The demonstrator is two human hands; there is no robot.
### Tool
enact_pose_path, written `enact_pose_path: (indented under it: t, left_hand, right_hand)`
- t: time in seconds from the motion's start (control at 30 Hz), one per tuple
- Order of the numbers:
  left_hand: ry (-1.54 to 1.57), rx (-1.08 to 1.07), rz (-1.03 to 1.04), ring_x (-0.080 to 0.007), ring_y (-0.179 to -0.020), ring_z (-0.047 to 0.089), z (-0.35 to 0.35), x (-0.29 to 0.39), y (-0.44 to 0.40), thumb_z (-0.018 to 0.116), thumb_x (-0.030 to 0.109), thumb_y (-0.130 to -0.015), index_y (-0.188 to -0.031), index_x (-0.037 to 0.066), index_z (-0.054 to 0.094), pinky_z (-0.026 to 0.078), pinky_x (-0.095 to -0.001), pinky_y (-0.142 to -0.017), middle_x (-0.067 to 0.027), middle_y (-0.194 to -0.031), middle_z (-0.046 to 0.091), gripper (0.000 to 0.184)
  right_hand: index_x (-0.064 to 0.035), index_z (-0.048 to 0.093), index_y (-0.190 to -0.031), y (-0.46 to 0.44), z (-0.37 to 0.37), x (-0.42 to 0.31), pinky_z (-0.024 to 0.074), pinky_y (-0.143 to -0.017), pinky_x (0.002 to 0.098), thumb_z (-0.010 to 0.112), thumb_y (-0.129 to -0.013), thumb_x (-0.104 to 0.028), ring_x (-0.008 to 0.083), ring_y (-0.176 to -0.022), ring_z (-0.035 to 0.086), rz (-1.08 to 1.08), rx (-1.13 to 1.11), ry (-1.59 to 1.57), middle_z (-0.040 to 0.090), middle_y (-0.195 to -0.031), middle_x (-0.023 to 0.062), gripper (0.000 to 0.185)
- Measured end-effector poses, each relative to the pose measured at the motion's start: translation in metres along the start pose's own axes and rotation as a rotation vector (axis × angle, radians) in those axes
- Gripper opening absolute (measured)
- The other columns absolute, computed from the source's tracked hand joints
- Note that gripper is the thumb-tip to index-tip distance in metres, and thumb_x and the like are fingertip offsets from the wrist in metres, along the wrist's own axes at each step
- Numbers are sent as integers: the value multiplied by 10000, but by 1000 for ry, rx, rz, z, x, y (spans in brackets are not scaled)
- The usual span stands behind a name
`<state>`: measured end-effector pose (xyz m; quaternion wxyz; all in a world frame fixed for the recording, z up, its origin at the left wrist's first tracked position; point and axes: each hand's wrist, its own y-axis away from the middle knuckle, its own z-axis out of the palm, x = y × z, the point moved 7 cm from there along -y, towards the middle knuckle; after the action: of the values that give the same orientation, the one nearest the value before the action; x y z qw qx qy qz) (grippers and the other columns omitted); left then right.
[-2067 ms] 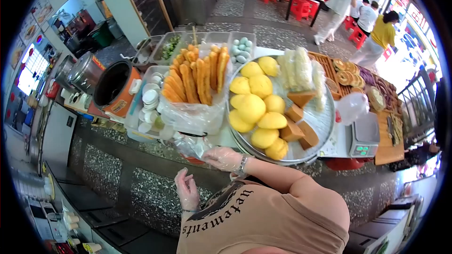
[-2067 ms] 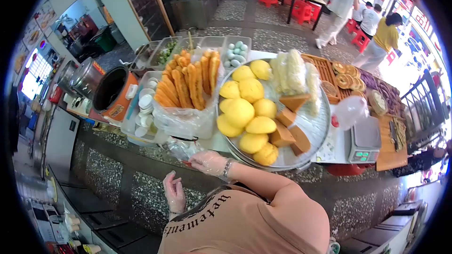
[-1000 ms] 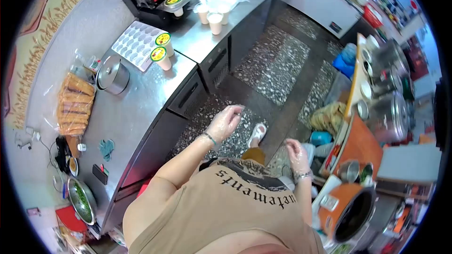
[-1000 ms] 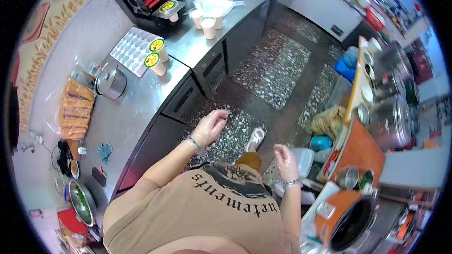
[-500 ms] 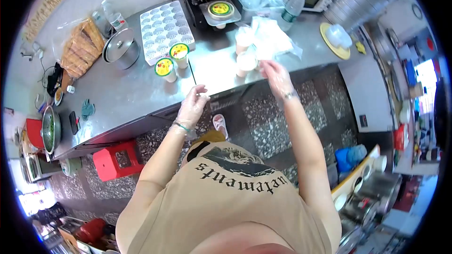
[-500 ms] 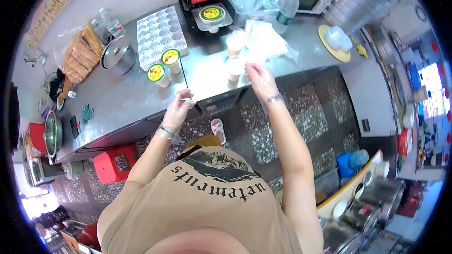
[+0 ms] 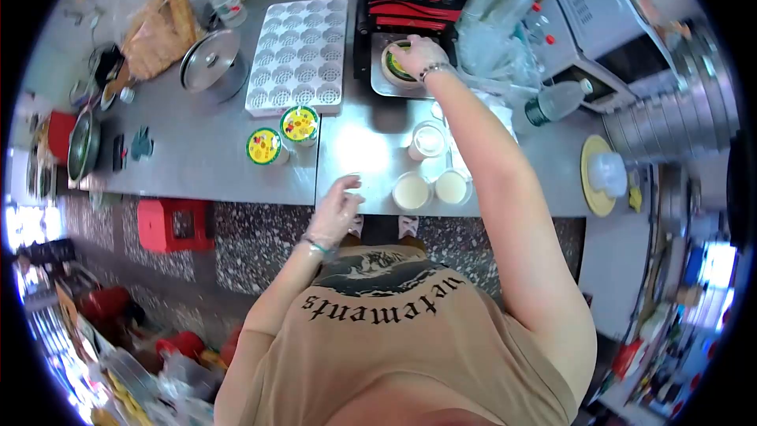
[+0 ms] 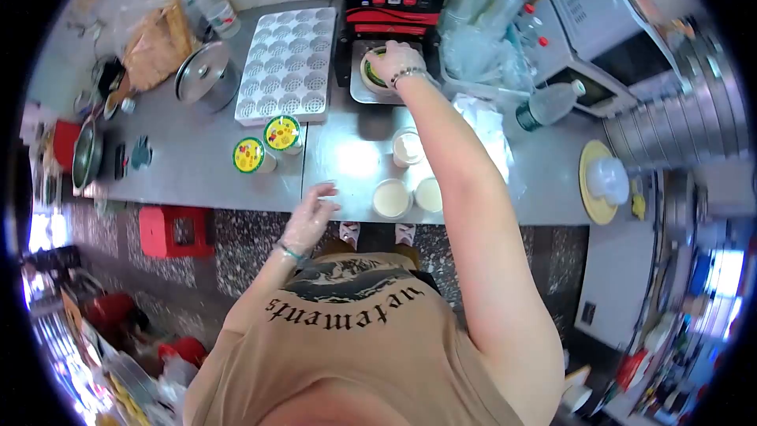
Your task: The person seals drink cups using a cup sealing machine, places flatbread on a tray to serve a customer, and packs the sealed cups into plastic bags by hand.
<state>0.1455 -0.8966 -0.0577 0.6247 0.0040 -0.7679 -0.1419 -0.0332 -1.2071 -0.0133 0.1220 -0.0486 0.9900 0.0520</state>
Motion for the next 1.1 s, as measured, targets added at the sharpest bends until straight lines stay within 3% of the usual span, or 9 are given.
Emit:
enact_pose_path:
  t: [0.03, 0.17, 0.27, 0.37, 0.63, 0.73, 0.83, 1.0, 1.1]
  left_hand:
    - [-57, 102, -51, -179, -969, 621, -7, -3, 7, 512, 81, -923, -1284, 15, 445, 496, -291, -850, -119, -1161, 557, 373]
    - [375, 548, -176, -149, -949, 561, -18, -52, 59, 525, 39, -900, -1273, 36, 469, 460, -267, -875, -103, -1143, 545, 378]
    - [395, 744, -206, -148, -961, 570, -13, -61, 85, 492, 44, -920, -1282, 47, 476, 470, -288, -875, -109, -1153, 537, 362]
    - [374, 836, -214, -157, -967, 577, 4, -47, 89, 476, 55, -924, -1285, 51, 477, 472, -296, -871, -106, -1150, 542, 362]
    - [341, 735, -172, -150, -969, 569, 27, -41, 71, 474, 84, -931, -1284, 55, 476, 453, -308, -894, -84, -1164, 537, 354]
    - [364, 736, -197, -151, -976, 570, 15, -45, 77, 477, 83, -930, -1288, 55, 474, 453, -308, -897, -85, -1173, 537, 359]
    - [417, 736, -187, -147, -965, 568, 0, -53, 86, 482, 86, -929, -1289, 60, 478, 453, -302, -889, -79, -1166, 540, 361]
    - [486, 733, -193, -136, -953, 569, -23, -61, 82, 483, 87, -930, -1275, 53, 487, 451, -296, -887, -69, -1146, 553, 347]
    - [496, 652, -177, -144, -956, 574, -30, -64, 58, 485, 83, -929, -1262, 40, 488, 455, -300, -884, -80, -1158, 555, 336]
  right_hand:
    - [-9, 528, -1256, -10, 3, -3, 444, -982, 414, 486, -837, -631, 345, -1166, 545, -45, -20, 4, 550, -1255, 232, 752]
    - [-26, 450, -1355, -18, 4, -12, 381, -1039, 431, 538, -749, -725, 375, -1238, 470, -96, -189, 219, 463, -1342, 254, 929]
    - [-23, 384, -1383, -18, 3, -13, 377, -1044, 437, 662, -620, -735, 405, -1257, 430, -184, -249, 250, 397, -1363, 277, 1079]
    - [-20, 372, -1380, -10, 0, -13, 385, -1039, 435, 682, -610, -714, 403, -1255, 431, -250, -239, 342, 393, -1356, 268, 1082]
    - [-10, 373, -1341, -2, -2, -27, 394, -1041, 456, 600, -777, -429, 400, -1260, 427, -280, -153, 281, 380, -1376, 230, 738]
    - [-12, 392, -1313, 9, -16, -36, 411, -1025, 468, 560, -800, -364, 393, -1259, 423, -323, -84, 348, 387, -1370, 211, 644]
    - [-23, 422, -1277, 34, -65, -55, 466, -953, 457, 627, -761, -356, 382, -1191, 472, -407, -1, 375, 443, -1286, 215, 648]
    - [-23, 477, -1174, 116, -148, -89, 490, -909, 437, 694, -705, -281, 389, -1077, 512, -810, 296, 266, 501, -1140, 194, 578]
    - [-23, 487, -1144, 156, -130, -116, 505, -876, 441, 719, -684, -259, 385, -1026, 519, -981, 224, 177, 509, -1111, 190, 567]
